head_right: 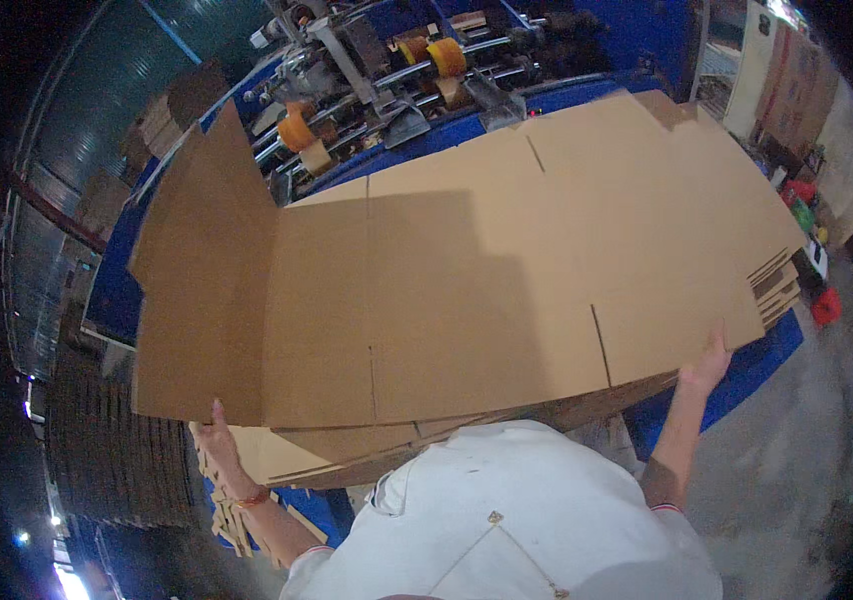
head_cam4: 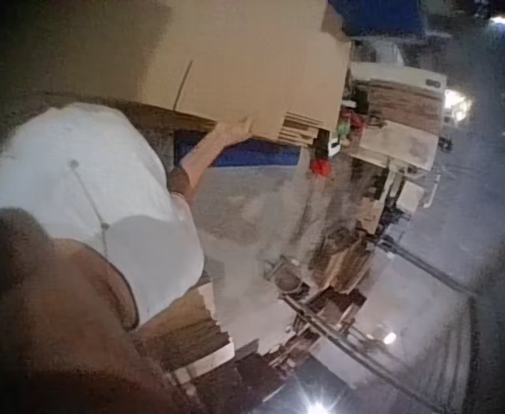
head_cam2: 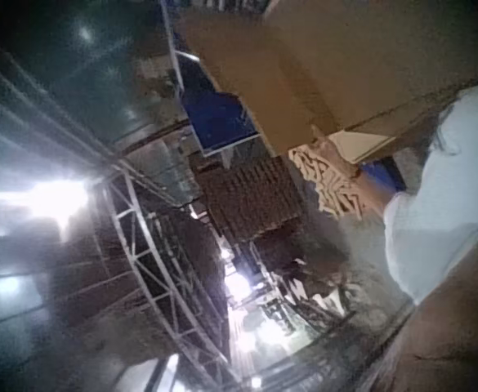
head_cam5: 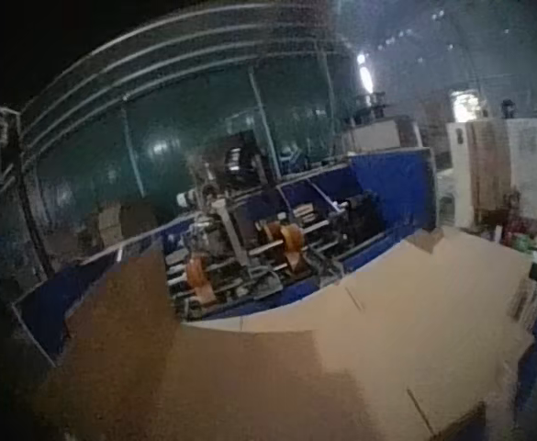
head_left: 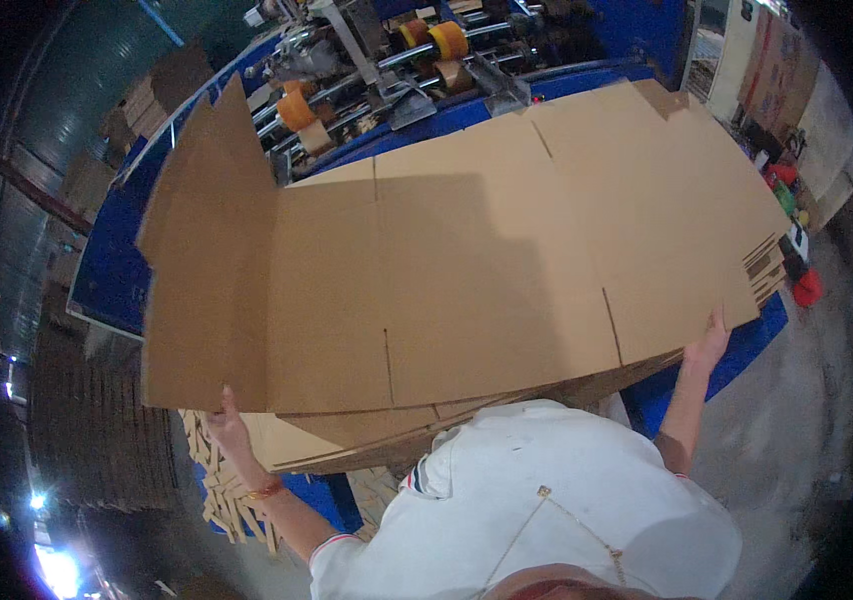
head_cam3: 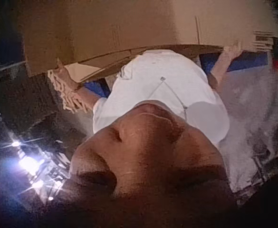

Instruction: The person repeatedly picks up flat cardboard sheets from a conveyor and stacks them by hand on a growing pile. The person aligns each sheet before placing it down.

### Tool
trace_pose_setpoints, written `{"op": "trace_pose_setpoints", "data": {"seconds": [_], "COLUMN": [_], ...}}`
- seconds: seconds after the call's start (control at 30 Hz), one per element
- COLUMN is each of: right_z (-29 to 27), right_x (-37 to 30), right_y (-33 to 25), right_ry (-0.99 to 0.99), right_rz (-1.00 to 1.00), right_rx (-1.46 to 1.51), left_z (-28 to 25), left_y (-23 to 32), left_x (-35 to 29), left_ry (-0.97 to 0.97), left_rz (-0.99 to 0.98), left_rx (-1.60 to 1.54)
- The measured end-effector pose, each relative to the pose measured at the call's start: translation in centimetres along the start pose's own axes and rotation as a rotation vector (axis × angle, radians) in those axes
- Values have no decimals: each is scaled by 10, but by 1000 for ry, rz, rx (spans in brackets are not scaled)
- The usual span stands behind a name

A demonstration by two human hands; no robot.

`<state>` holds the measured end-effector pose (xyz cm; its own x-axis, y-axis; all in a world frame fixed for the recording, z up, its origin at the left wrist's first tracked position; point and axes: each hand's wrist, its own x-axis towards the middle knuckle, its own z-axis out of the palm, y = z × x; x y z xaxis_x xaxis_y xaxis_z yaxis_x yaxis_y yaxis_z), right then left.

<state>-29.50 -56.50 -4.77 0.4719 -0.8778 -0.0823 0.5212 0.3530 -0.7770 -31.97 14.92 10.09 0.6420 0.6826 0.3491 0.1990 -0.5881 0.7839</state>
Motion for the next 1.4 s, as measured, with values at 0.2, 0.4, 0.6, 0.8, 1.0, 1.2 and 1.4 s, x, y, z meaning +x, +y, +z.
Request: {"op": "trace_pose_setpoints", "data": {"seconds": [0.2,0.4,0.6,0.8,1.0,1.2,1.4], "right_z": [109,162,151,147,223,313,293], "right_x": [-73,-50,-106,-118,-80,-43,-27], "right_y": [7,43,52,93,159,233,220], "right_ry": [-424,-824,-1281,-1474,-1313,-1085,-980], "right_rz": [-610,-926,-991,-941,-1121,-1211,-1177], "right_rx": [-659,-611,-1150,-1472,-1363,-1329,-1205], "left_z": [48,125,178,195,274,332,280], "left_y": [9,31,30,26,32,47,47], "left_x": [-19,-70,-113,-100,-25,51,32], "left_ry": [-64,-232,-698,-723,-584,-339,-294], "left_rz": [162,418,843,815,907,1000,727], "left_rx": [-183,-175,339,346,316,548,533]}}
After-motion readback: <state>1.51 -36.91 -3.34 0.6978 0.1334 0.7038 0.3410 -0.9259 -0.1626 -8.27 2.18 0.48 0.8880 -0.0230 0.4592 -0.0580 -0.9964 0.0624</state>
